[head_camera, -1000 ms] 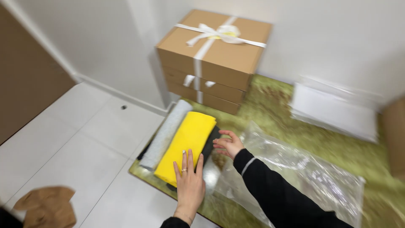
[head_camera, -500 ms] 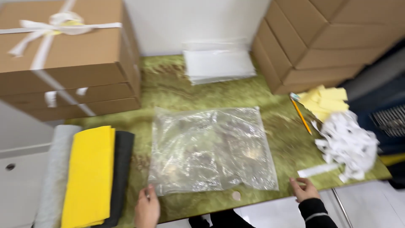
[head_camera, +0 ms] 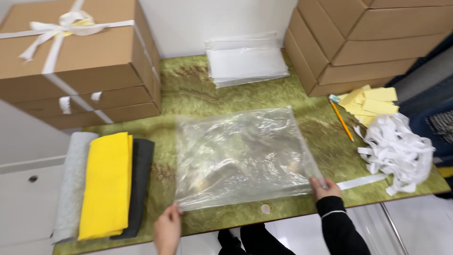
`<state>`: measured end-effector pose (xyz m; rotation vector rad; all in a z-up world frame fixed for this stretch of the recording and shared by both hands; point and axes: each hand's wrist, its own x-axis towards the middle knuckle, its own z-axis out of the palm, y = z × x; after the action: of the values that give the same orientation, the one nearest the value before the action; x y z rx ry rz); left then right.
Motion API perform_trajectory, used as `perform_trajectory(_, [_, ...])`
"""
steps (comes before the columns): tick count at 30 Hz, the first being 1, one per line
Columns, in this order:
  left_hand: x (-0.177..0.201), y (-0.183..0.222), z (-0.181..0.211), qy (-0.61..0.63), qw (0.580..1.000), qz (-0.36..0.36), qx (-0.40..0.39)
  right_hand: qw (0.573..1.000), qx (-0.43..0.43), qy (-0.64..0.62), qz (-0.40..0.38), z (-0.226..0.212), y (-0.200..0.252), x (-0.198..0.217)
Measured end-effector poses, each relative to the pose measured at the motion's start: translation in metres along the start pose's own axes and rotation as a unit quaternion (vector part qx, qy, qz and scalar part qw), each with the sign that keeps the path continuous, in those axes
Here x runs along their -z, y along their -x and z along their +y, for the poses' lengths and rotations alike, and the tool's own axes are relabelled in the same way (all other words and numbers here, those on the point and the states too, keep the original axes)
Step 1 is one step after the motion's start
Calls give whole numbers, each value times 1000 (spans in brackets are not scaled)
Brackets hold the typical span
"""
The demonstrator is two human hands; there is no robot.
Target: The person opens a cardboard box, removes a yellow folded item wrapped in a plastic bag, and places it on the table. They then handle a black folded item, wrapping it in a plastic bag. The person also ties a white ribbon around a separate box and stacks the boxes.
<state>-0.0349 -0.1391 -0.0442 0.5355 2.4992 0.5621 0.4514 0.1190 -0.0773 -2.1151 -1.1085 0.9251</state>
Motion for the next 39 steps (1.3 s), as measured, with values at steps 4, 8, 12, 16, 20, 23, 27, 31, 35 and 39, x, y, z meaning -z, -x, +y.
perform_trajectory(4, [11, 31, 36, -13, 994, -112, 13, 967, 42, 250, -1, 33, -54, 25])
perform_trajectory(8, [5, 11, 15, -15, 993, -116, -9, 888, 108, 446, 9, 16, -78, 48])
perform_trajectory(12, [9, 5, 12, 68, 990, -120, 23, 931, 247, 217, -159, -181, 23, -10])
perform_trajectory(16, [8, 13, 14, 201, 970, -113, 72, 876, 352, 106, -311, -291, 62, -140])
perform_trajectory(20, [-17, 18, 4, 259, 960, -33, 103, 810, 433, 161, -360, -348, 48, -284])
perform_trajectory(23, [-11, 29, 20, 278, 949, -17, 148, 816, 357, 146, -430, -362, 24, -381])
perform_trajectory(27, [1, 39, 31, 263, 949, -3, 176, 773, 304, 229, -507, -379, 42, -424])
perform_trajectory(31, [6, 39, 39, 197, 955, -42, 218, 763, 340, 205, -510, -389, 58, -442])
perform_trajectory(35, [-14, 27, 43, -31, 984, 7, 178, 713, 512, 153, -454, -378, 56, -389])
perform_trajectory(39, [-48, -20, 120, -66, 991, 114, -28, 728, 625, 86, -268, -310, 17, -282])
